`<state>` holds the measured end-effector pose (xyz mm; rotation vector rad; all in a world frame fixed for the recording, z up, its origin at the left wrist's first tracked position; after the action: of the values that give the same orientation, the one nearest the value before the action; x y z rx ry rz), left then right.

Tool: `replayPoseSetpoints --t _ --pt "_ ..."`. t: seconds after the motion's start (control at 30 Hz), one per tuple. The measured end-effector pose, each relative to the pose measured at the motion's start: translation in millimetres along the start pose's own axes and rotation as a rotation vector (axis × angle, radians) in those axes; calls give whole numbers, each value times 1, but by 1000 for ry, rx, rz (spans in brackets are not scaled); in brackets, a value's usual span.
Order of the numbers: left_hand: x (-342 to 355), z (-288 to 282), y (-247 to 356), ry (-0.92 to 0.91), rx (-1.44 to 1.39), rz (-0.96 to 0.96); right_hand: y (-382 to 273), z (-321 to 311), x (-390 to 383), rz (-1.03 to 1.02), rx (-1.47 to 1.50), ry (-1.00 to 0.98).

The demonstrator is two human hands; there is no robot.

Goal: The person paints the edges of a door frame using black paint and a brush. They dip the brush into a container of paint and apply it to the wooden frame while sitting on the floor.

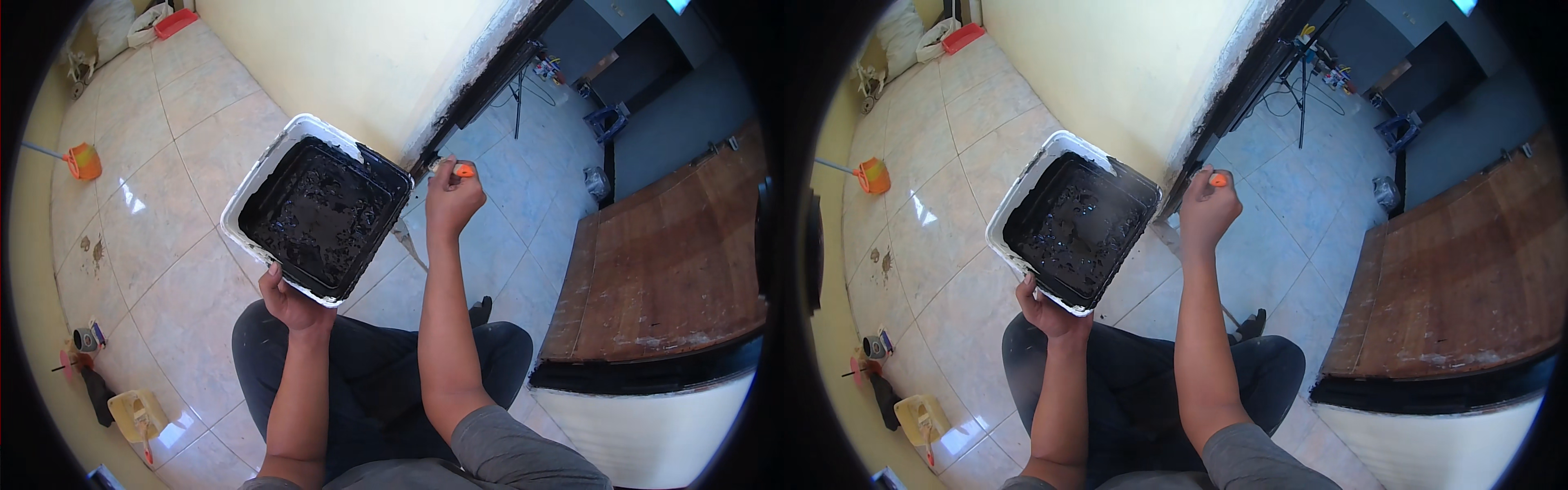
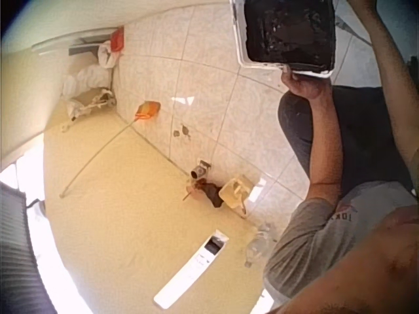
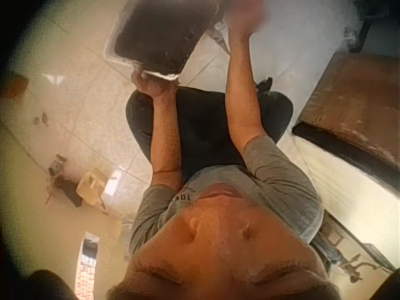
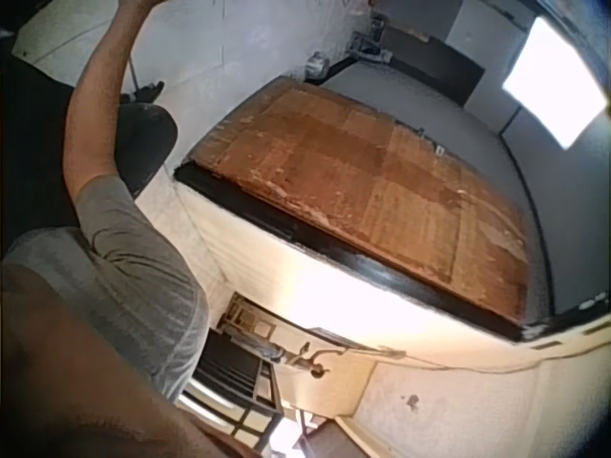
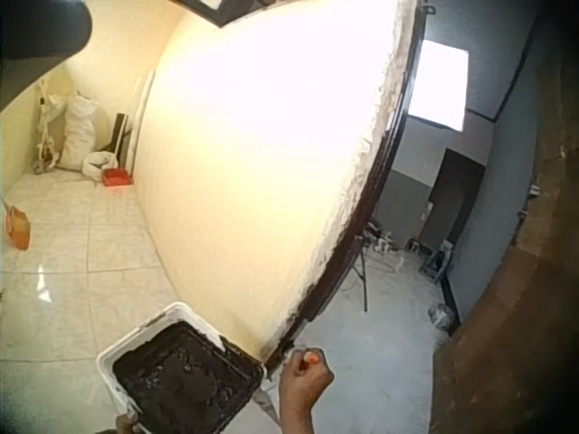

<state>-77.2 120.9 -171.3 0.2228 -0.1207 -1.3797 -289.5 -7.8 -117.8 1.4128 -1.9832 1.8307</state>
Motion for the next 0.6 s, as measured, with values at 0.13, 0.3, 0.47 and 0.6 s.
replayPoseSetpoints --t 0.13,0.3,0.47,0.6 --pt "-1 0 -2 0 -12 7 -1 -11 -16 -1 -34 -98" --pt "-1 1 -2 11 11 6 5 -7 -16 -35 5 7" --pt "-1 1 -1 -38 -65 21 7 -13 -43 -186 -135 -104" --pt "-3 8 1 7 -29 49 16 -15 -50 -199 -24 -49"
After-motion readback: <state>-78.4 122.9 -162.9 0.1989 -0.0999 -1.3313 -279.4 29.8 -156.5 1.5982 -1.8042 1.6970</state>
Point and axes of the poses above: each hand's wrist, its own x-axis towards the middle knuckle, its own z-axis out of the palm, y = z × x, the point moved 1 cm from there along x, towards the middle knuckle, and after that the axes turned 2 degrees about z, right-handed, at the moved point
